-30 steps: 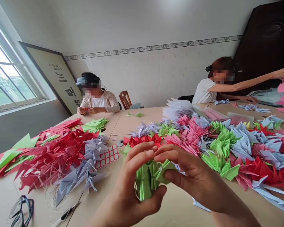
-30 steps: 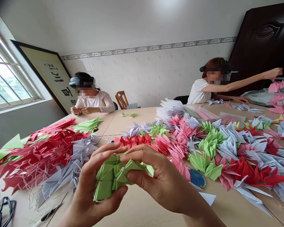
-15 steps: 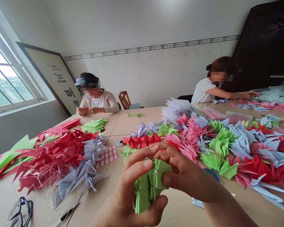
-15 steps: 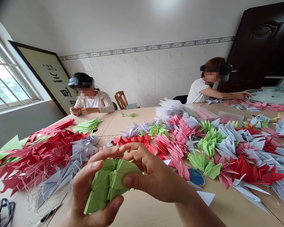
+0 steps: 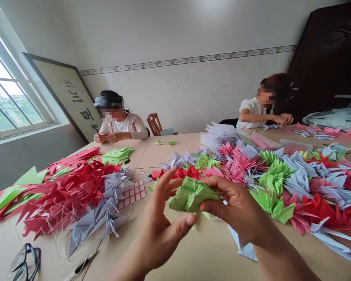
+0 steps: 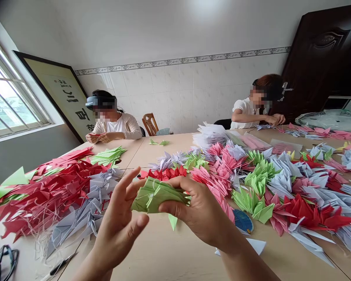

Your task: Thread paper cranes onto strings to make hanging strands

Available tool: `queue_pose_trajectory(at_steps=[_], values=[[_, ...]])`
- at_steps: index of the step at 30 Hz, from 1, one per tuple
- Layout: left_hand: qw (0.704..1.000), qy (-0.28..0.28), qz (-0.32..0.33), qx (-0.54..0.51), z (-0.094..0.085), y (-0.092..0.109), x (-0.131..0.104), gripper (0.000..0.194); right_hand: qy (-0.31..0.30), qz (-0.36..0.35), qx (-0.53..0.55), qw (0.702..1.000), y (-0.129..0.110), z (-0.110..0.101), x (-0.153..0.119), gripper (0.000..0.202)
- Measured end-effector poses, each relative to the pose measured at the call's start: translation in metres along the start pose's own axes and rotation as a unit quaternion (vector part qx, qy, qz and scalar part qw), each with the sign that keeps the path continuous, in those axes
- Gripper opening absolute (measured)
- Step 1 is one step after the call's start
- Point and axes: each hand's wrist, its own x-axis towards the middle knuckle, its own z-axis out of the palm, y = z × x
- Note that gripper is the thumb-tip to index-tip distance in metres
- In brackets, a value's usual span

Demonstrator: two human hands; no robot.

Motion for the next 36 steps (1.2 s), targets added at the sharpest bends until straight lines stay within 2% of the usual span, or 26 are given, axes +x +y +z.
queue_pose_trajectory(at_steps=[3, 6, 8, 11, 13, 16, 19, 21, 23, 26, 29, 32, 36], values=[[0.998, 0.016, -0.054, 0.021, -0.003, 0.002, 0.004, 0.042, 0.040, -0.020, -0.083, 0.996, -0.003, 0.001, -0.003, 0.023], [0.996, 0.019, -0.082, 0.034, -0.004, 0.004, 0.006, 0.027, 0.043, -0.019, -0.149, 0.988, -0.006, 0.001, -0.005, 0.027], [0.996, 0.024, -0.078, 0.037, -0.003, 0.005, 0.006, 0.020, 0.028, -0.014, -0.182, 0.983, -0.008, 0.001, -0.005, 0.030], [0.997, 0.030, -0.061, 0.045, -0.002, 0.005, 0.005, 0.013, 0.013, -0.009, -0.207, 0.978, -0.008, 0.002, -0.004, 0.023], [0.997, 0.026, -0.051, 0.050, -0.002, 0.005, 0.005, 0.010, 0.018, -0.017, -0.221, 0.975, -0.006, 0.003, -0.003, 0.021], [0.998, 0.023, -0.012, 0.053, -0.002, 0.005, 0.004, 0.005, 0.034, -0.044, -0.236, 0.970, -0.004, 0.006, -0.004, 0.028], [0.999, 0.029, 0.001, 0.042, -0.003, 0.007, 0.002, 0.005, 0.041, -0.057, -0.229, 0.971, -0.005, 0.008, -0.005, 0.036], [0.999, 0.024, -0.043, 0.010, -0.004, 0.009, 0.001, 0.006, 0.036, -0.042, -0.203, 0.978, -0.008, 0.008, -0.006, 0.034], [0.993, 0.001, -0.101, -0.064, -0.006, 0.011, 0.002, 0.010, 0.021, -0.016, -0.152, 0.988, -0.010, 0.007, -0.007, 0.030], [0.964, -0.055, -0.151, -0.213, -0.007, 0.014, 0.004, 0.021, -0.020, 0.011, -0.041, 0.999, -0.009, 0.004, -0.007, 0.026], [0.943, -0.072, -0.167, -0.278, -0.008, 0.017, 0.005, 0.021, -0.053, 0.031, 0.043, 0.997, -0.007, 0.001, -0.008, 0.026], [0.949, -0.063, -0.171, -0.257, -0.008, 0.019, 0.004, 0.031, -0.056, 0.048, 0.051, 0.996, -0.005, -0.002, -0.010, 0.025], [0.990, -0.016, -0.108, -0.094, -0.009, 0.018, 0.000, 0.035, -0.052, 0.041, -0.007, 0.998, -0.005, -0.002, -0.010, 0.021]])
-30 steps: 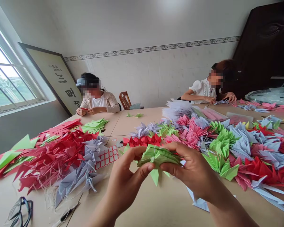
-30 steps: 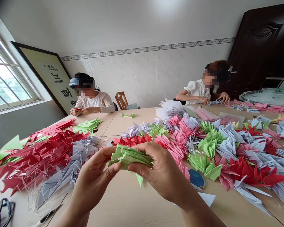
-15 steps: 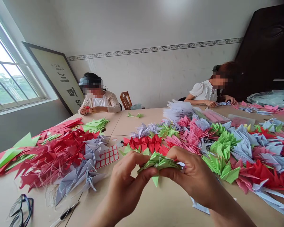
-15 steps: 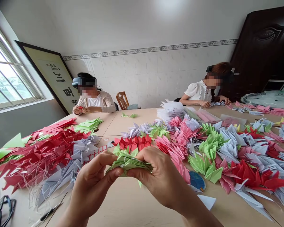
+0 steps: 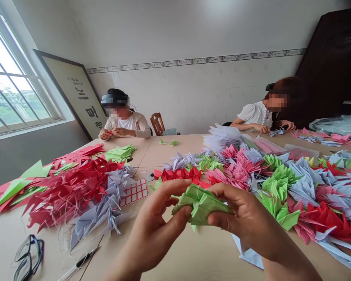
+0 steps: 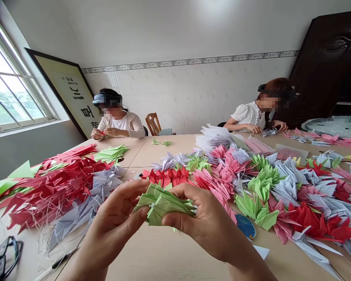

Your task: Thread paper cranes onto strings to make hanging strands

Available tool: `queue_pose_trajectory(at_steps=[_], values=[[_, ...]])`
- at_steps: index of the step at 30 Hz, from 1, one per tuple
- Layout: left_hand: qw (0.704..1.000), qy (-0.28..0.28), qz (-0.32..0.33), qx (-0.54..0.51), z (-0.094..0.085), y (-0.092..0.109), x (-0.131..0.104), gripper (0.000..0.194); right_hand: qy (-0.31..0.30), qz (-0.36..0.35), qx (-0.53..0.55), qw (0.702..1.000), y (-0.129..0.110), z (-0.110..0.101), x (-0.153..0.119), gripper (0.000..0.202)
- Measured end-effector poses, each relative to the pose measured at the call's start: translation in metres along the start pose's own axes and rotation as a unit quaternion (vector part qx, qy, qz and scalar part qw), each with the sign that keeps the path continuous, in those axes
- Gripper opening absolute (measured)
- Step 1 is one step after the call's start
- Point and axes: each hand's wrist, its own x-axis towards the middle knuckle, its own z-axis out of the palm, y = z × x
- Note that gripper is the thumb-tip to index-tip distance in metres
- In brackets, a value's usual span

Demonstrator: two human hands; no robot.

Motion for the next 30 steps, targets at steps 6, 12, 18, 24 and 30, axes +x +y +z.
queue_pose_trajectory(at_steps=[6, 12, 18, 24, 30], values=[[0.981, 0.077, 0.071, 0.161, 0.002, -0.006, -0.001, 0.038, 0.014, -0.014, -0.092, 0.996, -0.001, 0.006, 0.002, 0.029], [0.995, 0.060, 0.041, 0.069, 0.006, -0.008, -0.002, 0.035, 0.033, -0.007, -0.116, 0.993, 0.000, 0.004, 0.003, 0.028], [0.942, 0.263, 0.124, -0.170, -0.002, -0.004, 0.015, 0.038, -0.065, 0.028, 0.185, 0.980, 0.011, 0.027, 0.008, 0.036], [0.907, 0.326, 0.092, -0.250, -0.020, -0.007, 0.028, 0.022, -0.144, 0.082, 0.183, 0.969, 0.014, 0.045, 0.012, 0.031], [0.930, 0.124, -0.115, -0.327, 0.002, -0.022, 0.033, 0.037, -0.041, -0.076, -0.007, 0.996, 0.006, 0.009, 0.013, 0.016]])
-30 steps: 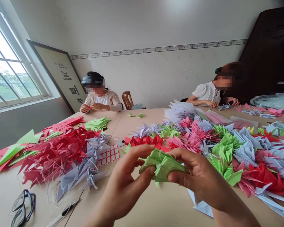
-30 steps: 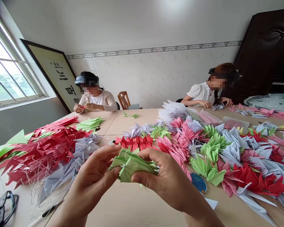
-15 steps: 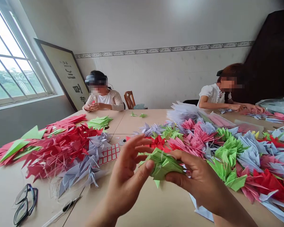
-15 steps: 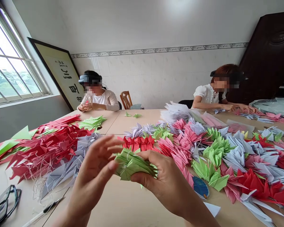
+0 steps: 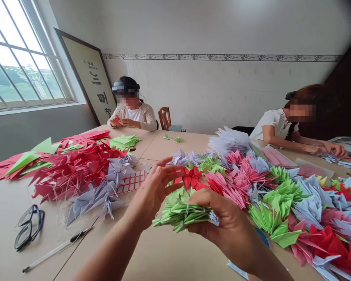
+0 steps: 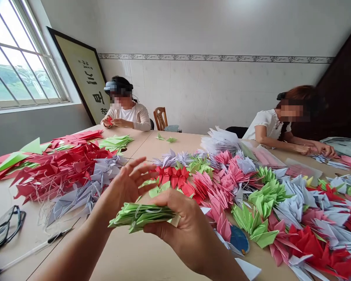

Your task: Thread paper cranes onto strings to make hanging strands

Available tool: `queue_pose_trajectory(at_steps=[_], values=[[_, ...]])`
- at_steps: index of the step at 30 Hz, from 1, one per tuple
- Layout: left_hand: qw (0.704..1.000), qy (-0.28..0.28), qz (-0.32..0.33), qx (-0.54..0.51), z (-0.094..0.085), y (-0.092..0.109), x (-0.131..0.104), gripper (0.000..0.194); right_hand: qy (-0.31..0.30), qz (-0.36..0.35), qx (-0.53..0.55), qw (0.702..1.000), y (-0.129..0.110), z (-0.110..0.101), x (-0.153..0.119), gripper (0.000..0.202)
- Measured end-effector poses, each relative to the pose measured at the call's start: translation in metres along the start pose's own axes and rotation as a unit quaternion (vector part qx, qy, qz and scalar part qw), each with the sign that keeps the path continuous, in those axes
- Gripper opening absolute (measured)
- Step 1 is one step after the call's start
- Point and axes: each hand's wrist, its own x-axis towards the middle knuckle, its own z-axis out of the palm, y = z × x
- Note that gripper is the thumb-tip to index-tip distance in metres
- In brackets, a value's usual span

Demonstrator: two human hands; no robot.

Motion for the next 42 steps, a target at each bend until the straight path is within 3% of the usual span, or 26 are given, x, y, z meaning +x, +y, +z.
queue_pose_trajectory(at_steps=[3, 8, 12, 16, 18, 20, 23, 26, 30, 34, 37, 42], values=[[0.990, -0.091, -0.103, 0.023, 0.001, -0.009, -0.002, 0.051, -0.013, -0.039, -0.098, 0.994, -0.008, -0.014, -0.002, 0.018], [0.956, -0.226, -0.147, 0.118, -0.008, -0.016, -0.004, 0.063, -0.059, -0.035, -0.223, 0.972, -0.016, -0.028, -0.006, 0.015], [0.918, -0.300, -0.221, 0.139, -0.015, -0.025, 0.003, 0.073, -0.111, 0.002, -0.289, 0.951, -0.008, -0.026, -0.013, 0.018], [0.883, -0.305, -0.352, 0.048, -0.023, -0.046, 0.001, 0.069, -0.128, 0.013, -0.312, 0.941, 0.002, -0.016, -0.017, 0.024], [0.851, -0.312, -0.423, -0.012, -0.030, -0.057, -0.005, 0.064, -0.114, 0.031, -0.312, 0.943, 0.006, -0.011, -0.018, 0.030], [0.849, -0.258, -0.457, -0.063, -0.040, -0.067, -0.013, 0.056, -0.089, 0.050, -0.310, 0.945, 0.015, -0.006, -0.018, 0.034], [0.875, -0.163, -0.449, -0.085, -0.055, -0.074, -0.020, 0.039, -0.023, 0.050, -0.313, 0.948, 0.039, 0.005, -0.019, 0.040], [0.900, -0.101, -0.416, -0.087, -0.064, -0.071, -0.016, 0.027, 0.125, 0.039, -0.306, 0.943, 0.068, 0.021, -0.022, 0.052], [0.932, -0.044, -0.356, -0.057, -0.061, -0.052, -0.003, 0.025, 0.244, 0.084, -0.200, 0.945, 0.082, 0.033, -0.018, 0.037], [0.952, -0.052, -0.300, -0.026, -0.050, -0.027, 0.009, 0.028, 0.247, 0.076, -0.139, 0.956, 0.062, 0.030, 0.003, 0.031], [0.963, -0.082, -0.254, -0.035, -0.043, -0.012, 0.017, 0.035, 0.227, 0.050, -0.167, 0.958, 0.043, 0.026, 0.027, 0.020], [0.965, -0.121, -0.222, -0.073, -0.035, 0.004, 0.036, 0.038, 0.252, -0.020, -0.225, 0.941, 0.030, 0.019, 0.060, 0.009]])
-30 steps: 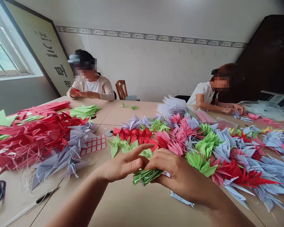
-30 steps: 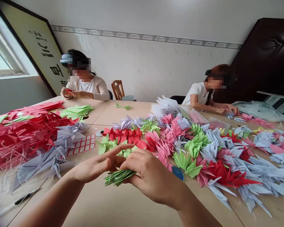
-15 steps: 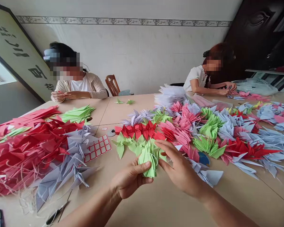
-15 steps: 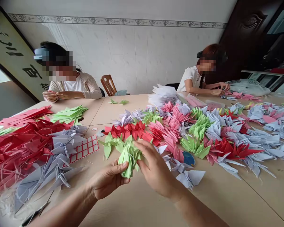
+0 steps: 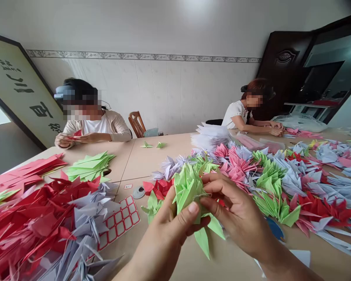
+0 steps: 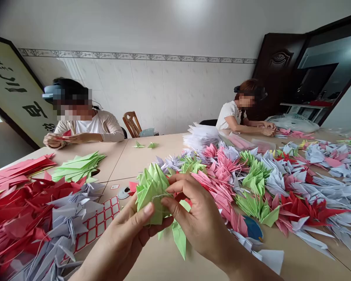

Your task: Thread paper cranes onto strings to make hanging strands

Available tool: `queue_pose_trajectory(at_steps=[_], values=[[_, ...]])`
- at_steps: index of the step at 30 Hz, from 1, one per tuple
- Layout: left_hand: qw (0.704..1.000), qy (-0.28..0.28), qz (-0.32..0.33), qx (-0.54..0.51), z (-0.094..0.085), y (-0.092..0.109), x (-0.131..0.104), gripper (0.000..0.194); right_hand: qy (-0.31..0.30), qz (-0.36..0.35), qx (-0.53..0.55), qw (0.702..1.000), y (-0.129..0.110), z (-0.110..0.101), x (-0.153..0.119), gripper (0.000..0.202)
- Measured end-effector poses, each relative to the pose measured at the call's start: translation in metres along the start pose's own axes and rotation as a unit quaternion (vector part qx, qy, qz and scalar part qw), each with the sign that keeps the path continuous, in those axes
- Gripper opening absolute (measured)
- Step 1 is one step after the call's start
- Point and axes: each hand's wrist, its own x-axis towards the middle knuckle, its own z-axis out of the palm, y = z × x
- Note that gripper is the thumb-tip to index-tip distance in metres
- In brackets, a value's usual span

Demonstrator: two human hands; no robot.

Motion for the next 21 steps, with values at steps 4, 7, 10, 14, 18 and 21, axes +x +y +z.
queue_pose_trajectory(at_steps=[4, 7, 10, 14, 18, 21], values=[[0.997, 0.026, -0.020, -0.068, 0.000, 0.001, 0.015, 0.022, 0.028, -0.028, -0.019, 0.999, 0.003, -0.003, 0.009, 0.011], [0.993, 0.059, -0.028, -0.100, -0.001, -0.006, 0.022, 0.017, 0.079, -0.029, -0.014, 0.996, 0.009, -0.006, 0.006, 0.013], [0.990, 0.088, -0.026, -0.109, -0.004, -0.008, 0.023, 0.015, 0.058, 0.021, 0.092, 0.994, 0.013, -0.009, 0.000, 0.016], [0.985, 0.107, -0.038, -0.131, -0.007, 0.000, 0.024, 0.014, -0.010, 0.076, 0.314, 0.946, 0.010, -0.018, -0.003, 0.021], [0.978, 0.110, -0.069, -0.166, -0.010, 0.007, 0.026, 0.012, 0.002, 0.099, 0.397, 0.913, 0.001, -0.033, -0.001, 0.019], [0.975, 0.107, -0.063, -0.183, -0.013, 0.010, 0.025, 0.008, 0.018, 0.084, 0.366, 0.927, 0.000, -0.043, -0.001, 0.021]])
